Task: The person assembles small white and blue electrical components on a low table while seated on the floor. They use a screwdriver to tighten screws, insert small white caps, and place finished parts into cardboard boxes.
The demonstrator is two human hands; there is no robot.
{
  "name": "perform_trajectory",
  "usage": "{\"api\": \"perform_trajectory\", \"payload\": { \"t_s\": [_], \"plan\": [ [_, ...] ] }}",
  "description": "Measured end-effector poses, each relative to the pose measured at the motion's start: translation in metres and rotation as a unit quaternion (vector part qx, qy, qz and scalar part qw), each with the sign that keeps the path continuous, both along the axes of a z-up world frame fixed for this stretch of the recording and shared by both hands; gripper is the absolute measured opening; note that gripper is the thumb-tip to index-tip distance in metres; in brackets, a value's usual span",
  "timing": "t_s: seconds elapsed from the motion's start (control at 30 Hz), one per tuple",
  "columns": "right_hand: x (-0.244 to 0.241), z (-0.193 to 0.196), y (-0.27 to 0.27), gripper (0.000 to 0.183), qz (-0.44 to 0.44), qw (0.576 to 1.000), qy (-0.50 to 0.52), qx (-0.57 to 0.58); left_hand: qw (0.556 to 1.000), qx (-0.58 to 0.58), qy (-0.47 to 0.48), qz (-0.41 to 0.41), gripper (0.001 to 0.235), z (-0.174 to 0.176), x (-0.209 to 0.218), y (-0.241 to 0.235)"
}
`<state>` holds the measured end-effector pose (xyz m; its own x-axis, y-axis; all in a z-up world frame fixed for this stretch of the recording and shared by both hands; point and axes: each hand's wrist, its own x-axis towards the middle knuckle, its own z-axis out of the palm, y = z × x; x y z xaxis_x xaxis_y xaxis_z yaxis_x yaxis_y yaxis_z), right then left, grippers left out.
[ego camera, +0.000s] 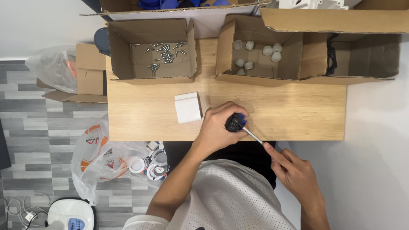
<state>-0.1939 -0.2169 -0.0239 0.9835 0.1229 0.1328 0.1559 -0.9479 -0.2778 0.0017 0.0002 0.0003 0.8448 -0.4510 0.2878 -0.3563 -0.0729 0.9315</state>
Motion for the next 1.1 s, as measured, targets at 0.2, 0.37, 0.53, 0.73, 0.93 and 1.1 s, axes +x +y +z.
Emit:
{"api": "perform_trajectory", "payload": {
  "t_s": [0.2,0.37,0.53,0.73,0.93,1.1],
  "plan": [
    [-0.001,-0.005,-0.001,0.064,0.01,0.998,-0.03,-0.049,1.0,-0.003,-0.004,-0.017,0.025,0.001,0.002,0.001],
    [-0.001,-0.009,-0.002,0.07,0.001,0.997,-0.056,-0.06,0.999,0.007,0.011,-0.044,0.031,-0.002,0.003,0.003],
    [-0.004,-0.011,-0.009,0.07,0.008,0.995,-0.053,-0.082,0.998,0.018,-0.002,-0.056,0.028,0.002,0.005,0.003],
    [-0.003,-0.006,-0.006,0.066,0.024,0.998,-0.021,-0.051,0.998,0.029,-0.012,-0.058,0.03,-0.001,0.005,0.004],
    [0.0,0.01,0.0,0.055,-0.04,0.962,0.13,0.237,0.996,0.041,-0.034,-0.065,0.03,-0.006,0.005,0.006],
    [0.002,0.01,0.002,0.052,-0.05,0.948,0.14,0.283,0.997,0.03,-0.033,-0.064,0.029,-0.003,0.006,0.006]
  ]
}}
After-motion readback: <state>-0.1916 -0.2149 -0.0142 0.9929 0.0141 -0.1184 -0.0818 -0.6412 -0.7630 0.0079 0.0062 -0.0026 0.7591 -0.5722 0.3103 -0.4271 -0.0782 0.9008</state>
